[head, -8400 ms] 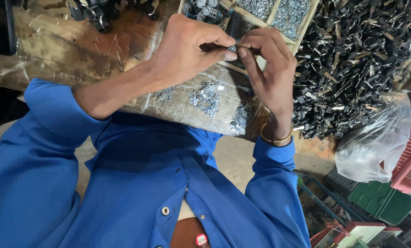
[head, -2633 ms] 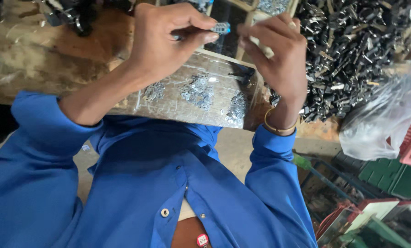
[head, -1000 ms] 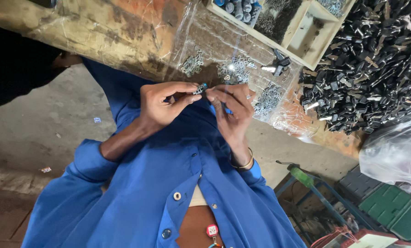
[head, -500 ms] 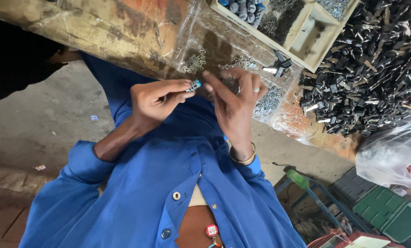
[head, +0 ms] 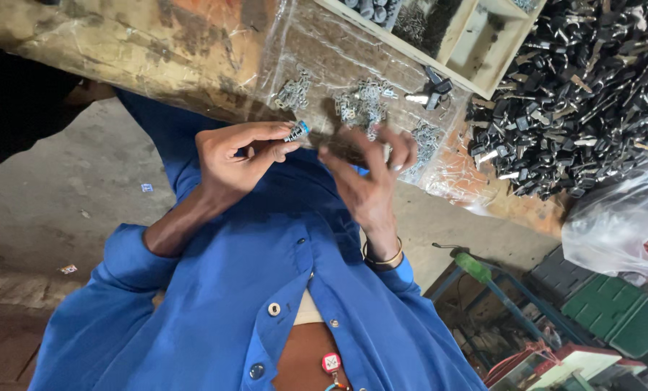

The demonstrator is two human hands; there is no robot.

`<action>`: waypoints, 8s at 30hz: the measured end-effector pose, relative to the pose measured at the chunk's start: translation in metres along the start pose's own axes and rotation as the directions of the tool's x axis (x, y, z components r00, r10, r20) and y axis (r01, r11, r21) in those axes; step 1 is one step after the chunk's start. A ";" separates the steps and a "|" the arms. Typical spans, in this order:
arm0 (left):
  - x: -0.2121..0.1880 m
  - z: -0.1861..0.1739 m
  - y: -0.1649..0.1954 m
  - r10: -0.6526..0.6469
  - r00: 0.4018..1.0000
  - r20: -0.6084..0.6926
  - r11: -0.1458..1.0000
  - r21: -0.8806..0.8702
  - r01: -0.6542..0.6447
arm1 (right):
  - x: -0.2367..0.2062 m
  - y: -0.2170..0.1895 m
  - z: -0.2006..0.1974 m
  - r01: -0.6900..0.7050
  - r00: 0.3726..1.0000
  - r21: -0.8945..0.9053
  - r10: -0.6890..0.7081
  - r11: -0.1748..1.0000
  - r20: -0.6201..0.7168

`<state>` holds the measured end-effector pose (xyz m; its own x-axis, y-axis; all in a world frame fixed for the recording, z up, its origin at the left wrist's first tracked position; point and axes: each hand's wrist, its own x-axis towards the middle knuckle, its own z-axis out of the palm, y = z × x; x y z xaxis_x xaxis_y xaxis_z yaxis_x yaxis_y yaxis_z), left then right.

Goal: The person assembles a lock cylinder at a workbench, picking small metal pins and springs from piles and inserting them one at a time into the cylinder body held in the other hand, pressing each part into place by hand.

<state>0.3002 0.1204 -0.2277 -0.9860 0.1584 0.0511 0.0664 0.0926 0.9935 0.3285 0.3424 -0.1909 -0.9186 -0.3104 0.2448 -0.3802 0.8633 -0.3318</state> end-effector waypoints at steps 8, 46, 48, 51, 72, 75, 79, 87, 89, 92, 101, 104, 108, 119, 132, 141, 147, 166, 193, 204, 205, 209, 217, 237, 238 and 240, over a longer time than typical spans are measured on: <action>0.028 0.043 0.023 -0.017 0.993 0.117 0.998 -0.055 0.024 | -0.002 0.028 -0.023 -0.228 0.965 0.413 0.262 0.882 -0.027; 0.086 0.081 0.046 -0.019 0.981 0.191 0.992 -0.122 0.043 | 0.016 0.100 -0.090 -0.440 0.891 0.147 0.451 0.886 -0.050; 0.088 0.083 0.049 -0.019 0.982 0.186 0.992 -0.117 0.041 | 0.017 0.102 -0.088 -0.305 0.949 0.006 0.305 0.952 -0.079; 0.093 0.083 0.050 0.003 0.982 0.190 0.994 -0.105 0.017 | 0.014 0.102 -0.088 -0.163 0.981 -0.070 0.154 0.984 -0.117; 0.093 0.080 0.040 0.047 0.980 0.192 0.999 0.018 -0.052 | 0.047 0.061 -0.051 -0.434 0.784 0.752 0.620 0.496 0.043; 0.095 0.079 0.038 0.160 0.967 0.197 0.980 0.089 -0.180 | 0.049 0.060 -0.054 -0.337 0.882 0.526 0.457 0.781 -0.113; 0.096 0.074 0.036 0.207 0.953 0.220 0.961 0.134 -0.240 | 0.056 0.064 -0.063 -0.230 0.966 0.247 0.252 0.941 -0.062; 0.086 0.052 0.037 0.057 0.997 0.044 0.996 -0.072 -0.053 | 0.071 0.054 -0.063 -0.209 0.977 -0.035 0.210 0.977 0.033; 0.086 0.047 0.036 0.063 0.998 0.027 0.992 -0.115 -0.060 | 0.070 0.052 -0.060 -0.191 0.981 -0.029 0.192 0.981 0.028; 0.084 0.047 0.035 0.021 0.999 0.043 0.993 -0.113 -0.016 | 0.062 0.055 -0.059 -0.172 0.985 0.029 0.172 0.985 -0.008; 0.089 0.071 0.035 0.003 0.988 0.153 0.992 -0.126 0.016 | 0.043 0.072 -0.062 -0.297 0.931 0.275 0.341 0.914 -0.128; 0.093 0.080 0.037 0.015 0.985 0.170 0.997 -0.076 -0.002 | 0.045 0.069 -0.061 -0.311 0.895 0.358 0.398 0.880 -0.201; 0.096 0.082 0.038 0.038 0.983 0.177 0.999 -0.033 -0.033 | 0.049 0.061 -0.058 -0.315 0.893 0.462 0.423 0.829 -0.151; 0.102 0.077 0.045 0.386 0.883 0.268 0.876 0.194 -0.442 | 0.044 0.067 -0.065 -0.321 0.927 0.369 0.369 0.872 -0.066; 0.114 0.074 0.056 0.038 0.981 0.190 0.999 -0.028 -0.033 | 0.031 0.095 -0.091 -0.258 0.963 -0.042 0.253 0.965 -0.098; 0.117 0.070 0.058 0.022 0.986 0.167 0.999 -0.026 -0.018 | 0.046 0.090 -0.090 -0.271 0.949 0.206 0.296 0.940 -0.106; 0.113 0.064 0.049 0.129 0.979 0.155 0.988 0.060 -0.140 | 0.062 0.062 -0.065 -0.211 0.936 0.540 0.328 0.815 -0.129; 0.105 0.022 0.036 0.212 0.977 0.018 0.971 0.114 -0.212 | 0.118 0.034 -0.057 -0.267 0.963 0.032 0.268 0.963 -0.034; 0.122 0.040 0.040 0.341 0.922 0.184 0.893 0.243 -0.379 | 0.103 0.045 -0.051 -0.327 0.924 0.436 0.381 0.839 -0.039; 0.134 0.040 0.062 -0.046 0.950 0.309 0.970 -0.213 0.116 | 0.111 0.078 -0.077 -0.277 0.959 0.469 0.212 0.839 0.187; 0.135 0.040 0.065 -0.091 0.938 0.333 0.950 -0.253 0.182 | 0.108 0.078 -0.077 -0.293 0.954 0.476 0.221 0.829 0.201; 0.145 0.040 0.070 -0.147 0.901 0.408 0.942 -0.220 0.253 | 0.102 0.081 -0.081 -0.115 0.990 0.396 0.071 0.911 0.125; 0.161 0.041 0.074 -0.163 0.867 0.470 0.875 -0.338 0.347 | 0.119 0.093 -0.098 0.001 0.987 0.365 -0.059 0.931 0.149; 0.182 0.047 0.096 -0.291 0.885 0.364 0.616 -0.637 0.464 | 0.146 0.154 -0.112 -0.066 0.887 0.857 0.424 0.510 -0.183; 0.183 0.048 0.097 -0.290 0.887 0.360 0.598 -0.655 0.462 | 0.145 0.147 -0.109 0.050 0.894 0.947 0.409 0.317 -0.184; 0.185 0.051 0.098 -0.291 0.883 0.367 0.568 -0.677 0.468 | 0.143 0.130 -0.106 0.069 0.924 0.990 0.366 0.120 -0.108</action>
<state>0.1320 0.2084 -0.1259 -0.8345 0.4736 -0.2817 -0.5275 -0.5387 0.6570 0.1590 0.4528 -0.1025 -0.9764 0.0722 0.2035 -0.2159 -0.3117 -0.9253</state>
